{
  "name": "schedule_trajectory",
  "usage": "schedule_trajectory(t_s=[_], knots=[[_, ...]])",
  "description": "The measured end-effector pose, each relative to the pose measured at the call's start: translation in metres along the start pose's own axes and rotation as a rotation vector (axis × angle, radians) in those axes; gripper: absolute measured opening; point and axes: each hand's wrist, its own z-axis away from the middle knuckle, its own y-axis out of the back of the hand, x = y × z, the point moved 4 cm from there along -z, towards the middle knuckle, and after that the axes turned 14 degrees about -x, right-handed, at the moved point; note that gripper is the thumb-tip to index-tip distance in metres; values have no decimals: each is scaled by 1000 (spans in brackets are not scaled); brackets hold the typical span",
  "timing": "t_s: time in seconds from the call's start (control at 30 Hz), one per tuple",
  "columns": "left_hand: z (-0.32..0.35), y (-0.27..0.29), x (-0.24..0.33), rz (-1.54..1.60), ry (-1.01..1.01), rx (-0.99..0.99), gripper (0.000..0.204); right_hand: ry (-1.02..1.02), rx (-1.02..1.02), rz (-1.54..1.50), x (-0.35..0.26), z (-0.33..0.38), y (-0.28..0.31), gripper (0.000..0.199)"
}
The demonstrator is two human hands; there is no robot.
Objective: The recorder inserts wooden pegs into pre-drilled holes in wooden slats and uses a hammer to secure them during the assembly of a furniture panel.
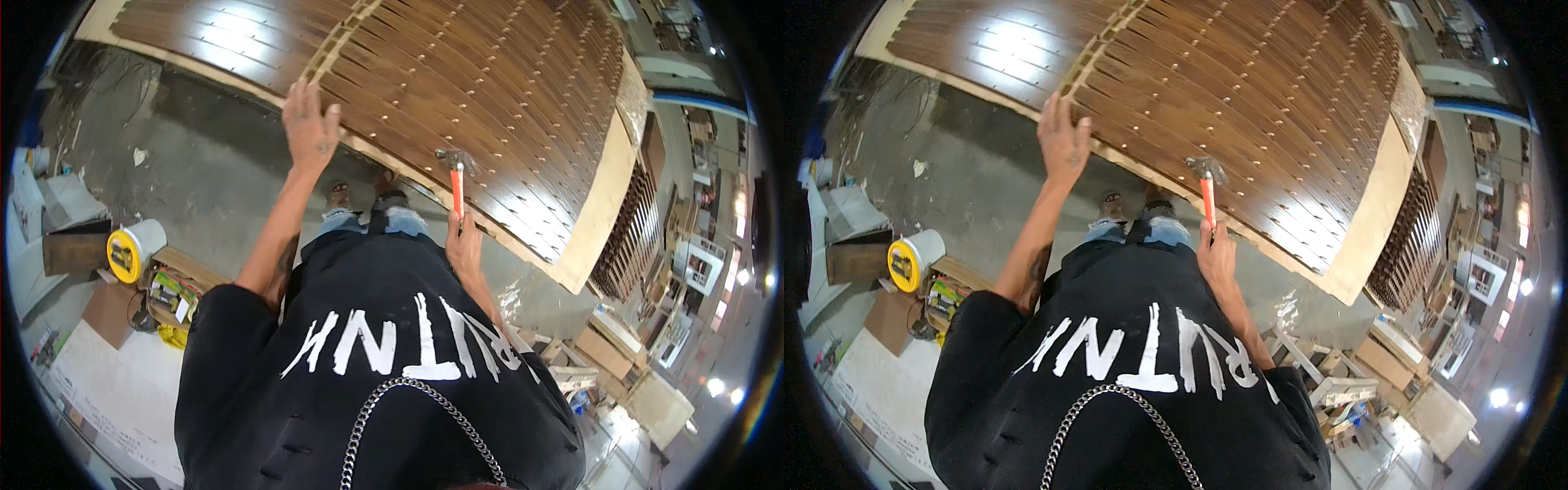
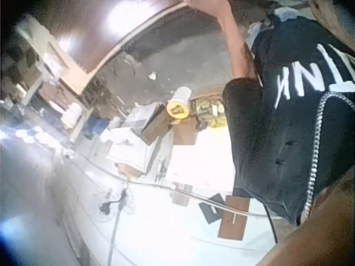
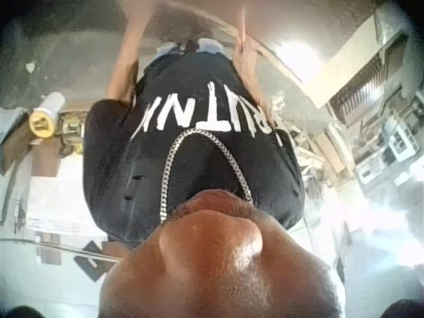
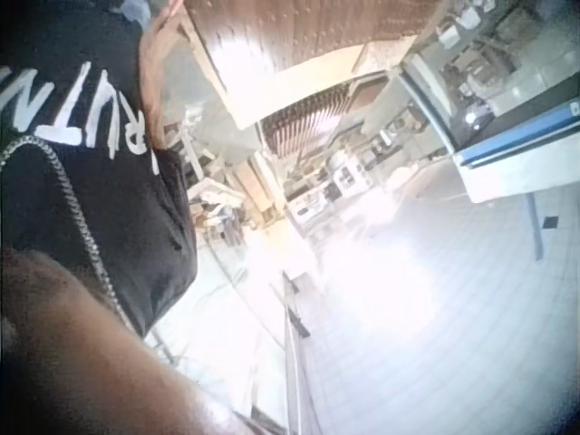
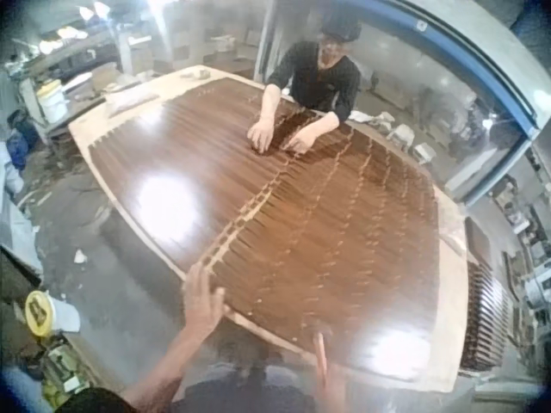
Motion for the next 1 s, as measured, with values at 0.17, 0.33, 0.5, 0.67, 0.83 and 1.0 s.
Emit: schedule_trajectory(t_s=[0.17,0.33,0.5,0.67,0.83,1.0], knots=[[2,-40,-1,-139,-121,15,49,143,-95,124,-59,-5,-3,36],[2,-41,1,-167,-33,-3,49,379,48,35,-106,-14,-3,36],[0,-43,-1,-167,-51,46,49,237,-85,268,-90,-41,-22,37],[1,-41,-2,-159,-20,-22,52,239,29,141,-110,-44,2,40],[2,-42,1,-191,4,-31,50,208,-73,284,-82,-68,-12,44],[-1,-41,3,-187,21,-32,50,208,101,46,-100,-69,16,48]])
